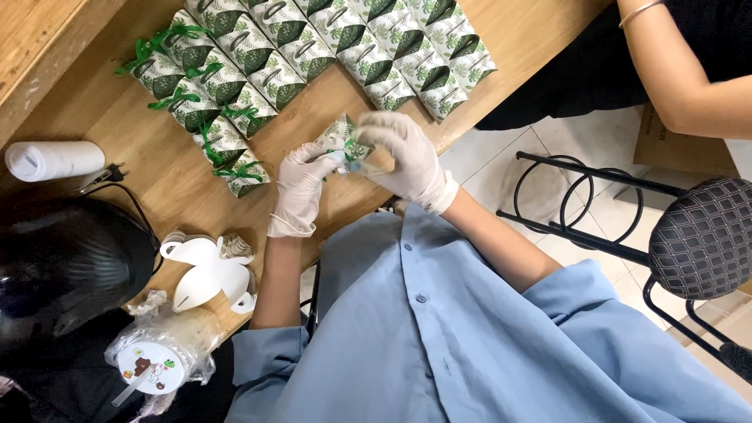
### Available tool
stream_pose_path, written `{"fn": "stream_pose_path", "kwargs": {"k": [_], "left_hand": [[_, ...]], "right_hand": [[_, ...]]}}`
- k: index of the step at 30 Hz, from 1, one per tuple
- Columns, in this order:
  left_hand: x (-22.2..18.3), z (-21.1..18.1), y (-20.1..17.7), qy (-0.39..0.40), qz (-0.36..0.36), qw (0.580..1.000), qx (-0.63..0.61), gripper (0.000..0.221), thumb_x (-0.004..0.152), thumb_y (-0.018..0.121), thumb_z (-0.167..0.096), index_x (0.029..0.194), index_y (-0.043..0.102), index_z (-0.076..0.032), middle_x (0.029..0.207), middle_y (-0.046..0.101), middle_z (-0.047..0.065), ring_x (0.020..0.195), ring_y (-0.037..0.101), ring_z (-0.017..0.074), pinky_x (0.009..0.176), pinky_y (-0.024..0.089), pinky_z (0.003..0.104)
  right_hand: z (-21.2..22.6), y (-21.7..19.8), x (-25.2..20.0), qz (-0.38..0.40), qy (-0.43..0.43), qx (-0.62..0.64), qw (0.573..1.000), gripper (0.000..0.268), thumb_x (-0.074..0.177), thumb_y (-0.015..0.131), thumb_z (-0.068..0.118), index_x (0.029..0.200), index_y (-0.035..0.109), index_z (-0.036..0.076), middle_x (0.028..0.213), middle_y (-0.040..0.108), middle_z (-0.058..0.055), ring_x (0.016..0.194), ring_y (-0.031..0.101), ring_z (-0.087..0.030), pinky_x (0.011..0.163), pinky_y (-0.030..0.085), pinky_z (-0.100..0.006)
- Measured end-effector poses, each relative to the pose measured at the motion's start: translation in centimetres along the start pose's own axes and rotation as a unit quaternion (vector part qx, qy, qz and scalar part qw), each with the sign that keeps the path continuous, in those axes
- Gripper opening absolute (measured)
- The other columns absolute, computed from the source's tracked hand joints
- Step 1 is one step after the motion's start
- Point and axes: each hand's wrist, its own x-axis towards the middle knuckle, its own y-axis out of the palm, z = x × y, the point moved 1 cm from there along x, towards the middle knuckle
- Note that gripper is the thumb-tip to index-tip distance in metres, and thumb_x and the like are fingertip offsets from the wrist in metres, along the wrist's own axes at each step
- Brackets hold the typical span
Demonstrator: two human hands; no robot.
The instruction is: Wrapping small leaf-patterned packages with green ribbons and arranging them on a workspace.
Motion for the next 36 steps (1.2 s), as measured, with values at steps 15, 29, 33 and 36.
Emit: {"fn": "stream_pose_path", "kwargs": {"k": [15,29,33,36], "left_hand": [[-2.2,-5.5,3.9,0.056,0.011,0.966,0.251,0.022,0.085,0.078,0.008,0.106,0.073,0.001,0.102,0.075,0.008,0.092,0.071,0.0119,0.086,0.059,0.025],[-2.5,-3.1,4.5,0.208,-0.053,0.951,0.224,0.024,0.094,0.070,0.010,0.115,0.066,0.001,0.110,0.075,0.009,0.102,0.072,0.0131,0.092,0.059,0.025],[-3.2,-3.3,5.3,0.250,-0.060,0.942,0.217,0.022,0.094,0.071,0.011,0.114,0.067,0.001,0.112,0.074,0.011,0.103,0.074,0.0148,0.093,0.061,0.028],[-3.3,-3.0,5.4,0.239,-0.064,0.946,0.208,0.023,0.094,0.071,0.010,0.116,0.070,0.002,0.110,0.076,0.010,0.102,0.074,0.0146,0.093,0.062,0.029]], "right_hand": [[-1.8,0.8,1.4,0.137,0.036,-0.025,0.990,0.022,0.077,0.082,0.019,0.095,0.068,0.017,0.100,0.063,0.000,0.099,0.058,-0.025,0.089,0.046,-0.039],[-0.2,0.2,1.5,0.123,0.113,0.077,0.983,0.022,0.085,0.081,0.021,0.102,0.073,0.011,0.097,0.069,-0.005,0.094,0.063,-0.024,0.085,0.052,-0.036],[-1.2,0.6,0.3,0.124,0.314,0.262,0.904,0.027,0.102,0.066,0.031,0.106,0.076,0.006,0.095,0.074,-0.004,0.088,0.068,-0.013,0.082,0.056,-0.028],[-1.8,0.9,0.6,0.104,0.377,0.367,0.844,0.038,0.108,0.055,0.034,0.107,0.074,0.002,0.096,0.075,-0.003,0.086,0.067,-0.010,0.082,0.056,-0.027]]}}
